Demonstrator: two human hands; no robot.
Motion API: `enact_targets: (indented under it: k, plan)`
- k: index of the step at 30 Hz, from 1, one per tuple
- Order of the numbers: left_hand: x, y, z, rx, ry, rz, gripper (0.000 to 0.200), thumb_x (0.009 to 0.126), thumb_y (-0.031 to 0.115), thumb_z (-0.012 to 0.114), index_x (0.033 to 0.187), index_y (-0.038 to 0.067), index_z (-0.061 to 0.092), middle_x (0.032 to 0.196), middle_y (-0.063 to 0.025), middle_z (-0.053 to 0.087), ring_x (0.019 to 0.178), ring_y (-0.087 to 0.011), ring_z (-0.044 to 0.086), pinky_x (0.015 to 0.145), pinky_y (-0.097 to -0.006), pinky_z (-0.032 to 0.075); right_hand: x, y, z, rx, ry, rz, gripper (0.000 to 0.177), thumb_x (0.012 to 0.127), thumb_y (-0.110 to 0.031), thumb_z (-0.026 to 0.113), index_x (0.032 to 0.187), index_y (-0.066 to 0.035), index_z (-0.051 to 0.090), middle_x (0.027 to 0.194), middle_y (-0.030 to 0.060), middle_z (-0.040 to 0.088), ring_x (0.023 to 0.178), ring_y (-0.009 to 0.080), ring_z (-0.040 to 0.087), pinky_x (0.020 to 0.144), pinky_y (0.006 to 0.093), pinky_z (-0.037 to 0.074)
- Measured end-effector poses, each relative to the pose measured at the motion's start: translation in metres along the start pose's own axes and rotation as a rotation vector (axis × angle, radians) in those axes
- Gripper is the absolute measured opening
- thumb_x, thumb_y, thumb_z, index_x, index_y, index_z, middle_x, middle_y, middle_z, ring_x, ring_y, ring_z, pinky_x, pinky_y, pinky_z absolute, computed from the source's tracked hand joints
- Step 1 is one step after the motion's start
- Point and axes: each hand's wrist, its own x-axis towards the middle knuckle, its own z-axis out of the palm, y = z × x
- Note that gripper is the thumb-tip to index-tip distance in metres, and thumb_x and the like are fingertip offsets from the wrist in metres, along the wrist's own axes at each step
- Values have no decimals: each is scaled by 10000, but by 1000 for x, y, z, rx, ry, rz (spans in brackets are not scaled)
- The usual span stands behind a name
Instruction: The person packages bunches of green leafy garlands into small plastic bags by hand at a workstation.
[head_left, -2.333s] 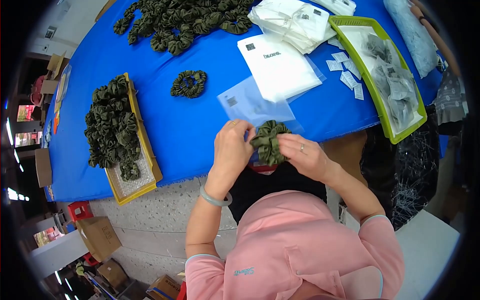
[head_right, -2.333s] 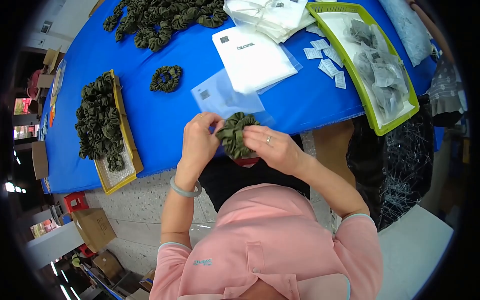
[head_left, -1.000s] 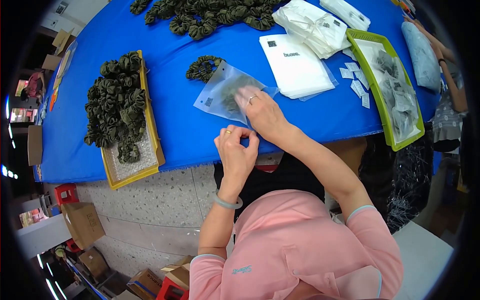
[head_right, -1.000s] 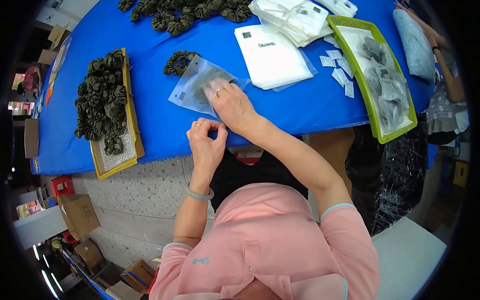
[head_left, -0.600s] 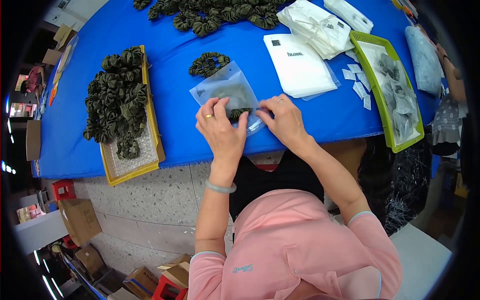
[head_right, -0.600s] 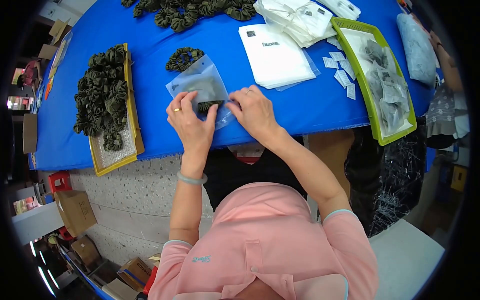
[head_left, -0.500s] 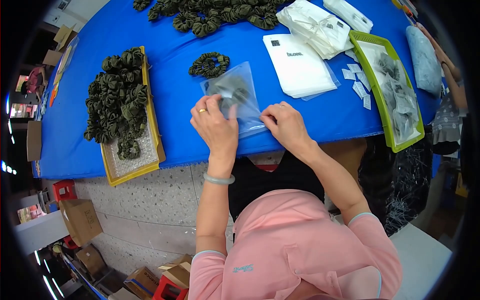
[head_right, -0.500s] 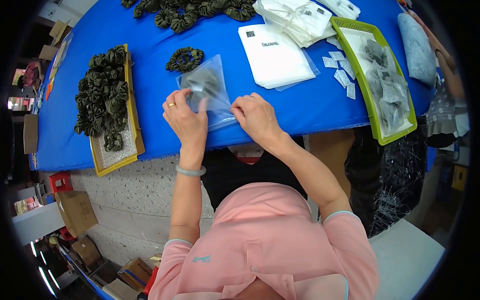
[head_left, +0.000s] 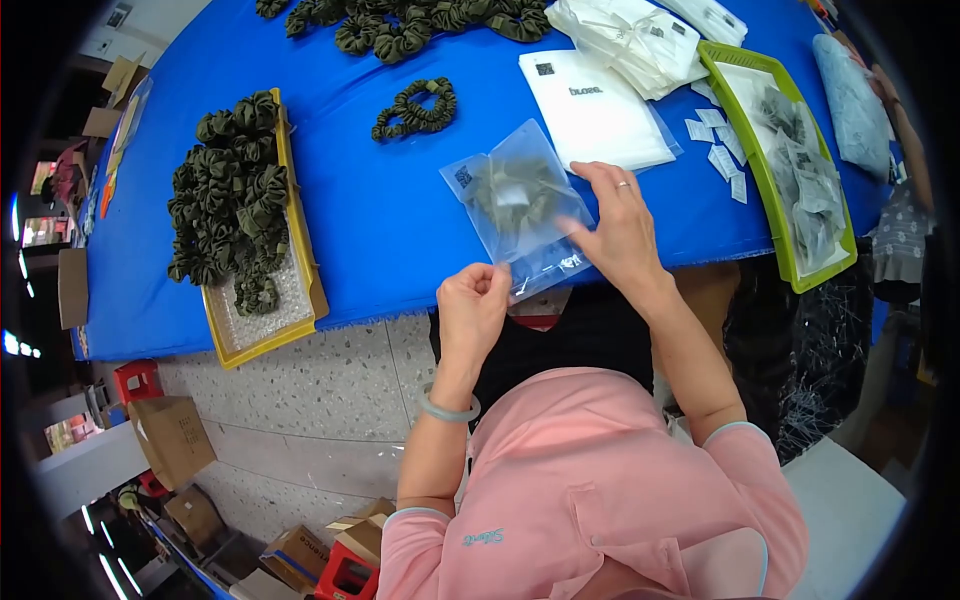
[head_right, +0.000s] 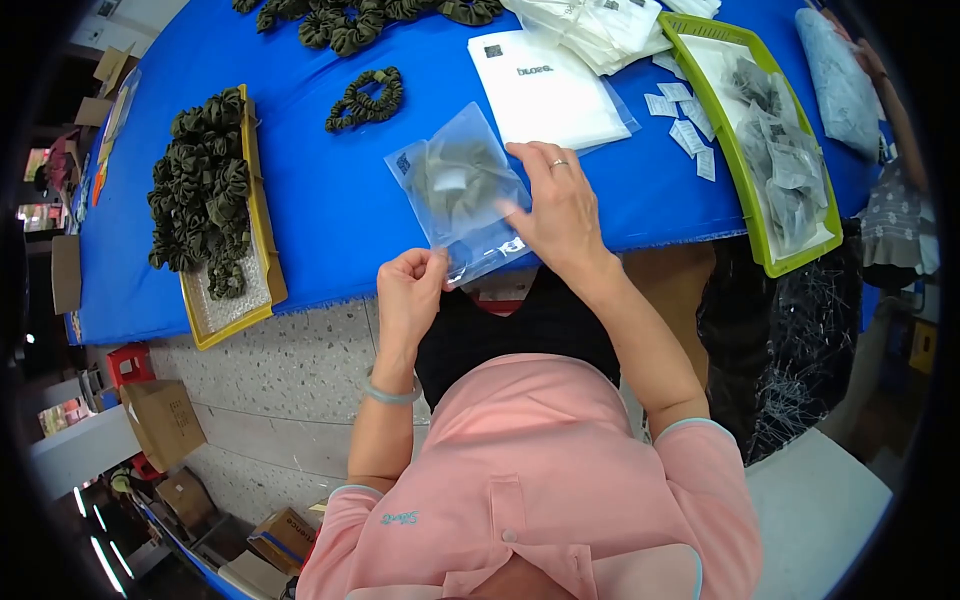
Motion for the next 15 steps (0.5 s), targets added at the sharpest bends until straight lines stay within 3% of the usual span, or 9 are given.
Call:
enact_targets:
  k: [5,9,15]
  plan:
    - [-8,6,-3,-223,-141,-240,250,949,201,671,793,7,693,565,-20,590,425,-63,396,406,-203,319,-30,-18,-18,144,-126,-333,89,773,-77,782,853,-70,745,887,30,639,812,187,544,737,291,478]
    - [-10,0,-6,-559,-200,-355,240,967,200,660,810,22,694,568,-14,564,419,-40,359,381,-176,251,-41,-19,6,281,-177,-359,49,800,-70,751,828,-108,737,878,11,626,799,176,530,741,283,463]
    - [-8,-10,-7,-640,-228,-425,236,967,206,666,822,22,693,572,-7,545,423,-35,348,378,-169,227,-41,-25,10,271,-221,-416,49,819,-57,724,817,-106,720,893,5,639,801,181,535,755,289,459]
